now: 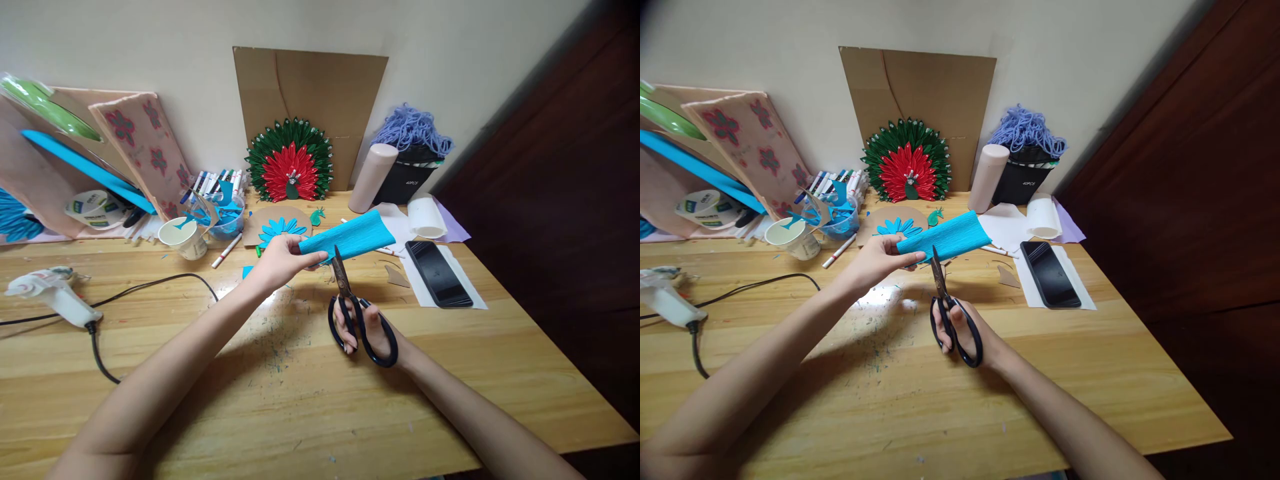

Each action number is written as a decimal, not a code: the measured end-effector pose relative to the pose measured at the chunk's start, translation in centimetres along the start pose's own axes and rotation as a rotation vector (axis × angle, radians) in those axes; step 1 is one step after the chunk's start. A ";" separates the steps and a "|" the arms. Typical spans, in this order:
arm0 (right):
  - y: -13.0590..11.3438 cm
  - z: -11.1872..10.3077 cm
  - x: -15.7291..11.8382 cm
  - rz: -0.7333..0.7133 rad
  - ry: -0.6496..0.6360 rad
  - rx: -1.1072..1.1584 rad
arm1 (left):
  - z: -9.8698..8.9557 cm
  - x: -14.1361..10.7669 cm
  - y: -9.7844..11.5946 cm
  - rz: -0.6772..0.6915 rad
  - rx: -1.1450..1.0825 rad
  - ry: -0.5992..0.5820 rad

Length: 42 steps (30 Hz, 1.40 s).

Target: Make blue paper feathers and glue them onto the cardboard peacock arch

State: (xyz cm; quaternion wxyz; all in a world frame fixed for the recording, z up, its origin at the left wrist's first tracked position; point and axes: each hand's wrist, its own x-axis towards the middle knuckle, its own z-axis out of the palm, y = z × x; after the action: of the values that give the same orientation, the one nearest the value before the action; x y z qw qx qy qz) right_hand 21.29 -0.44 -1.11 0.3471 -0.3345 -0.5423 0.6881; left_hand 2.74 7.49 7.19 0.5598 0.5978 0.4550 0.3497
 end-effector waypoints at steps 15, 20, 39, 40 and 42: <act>-1.3 -0.1 -0.4 0.084 -0.030 -0.105 | -1.4 0.3 0.8 -0.064 -0.016 0.045; -1.8 0.1 -0.3 0.095 -0.018 -0.128 | -1.6 0.3 0.6 -0.040 0.007 0.056; -0.9 0.1 -0.4 0.037 -0.022 -0.096 | -0.9 0.0 1.0 -0.018 -0.007 0.061; -0.8 0.1 -0.3 0.039 -0.018 -0.094 | -0.9 0.0 1.0 -0.022 -0.008 0.061; -0.6 -0.1 -0.3 0.041 -0.008 -0.105 | -1.0 0.0 1.0 -0.027 -0.007 0.058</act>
State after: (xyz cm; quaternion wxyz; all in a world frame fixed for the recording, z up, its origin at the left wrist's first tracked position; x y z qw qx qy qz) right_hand 21.59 -0.53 -0.51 0.3126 -0.3605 -0.5721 0.6671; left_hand 1.94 7.91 8.27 0.5531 0.5793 0.4777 0.3609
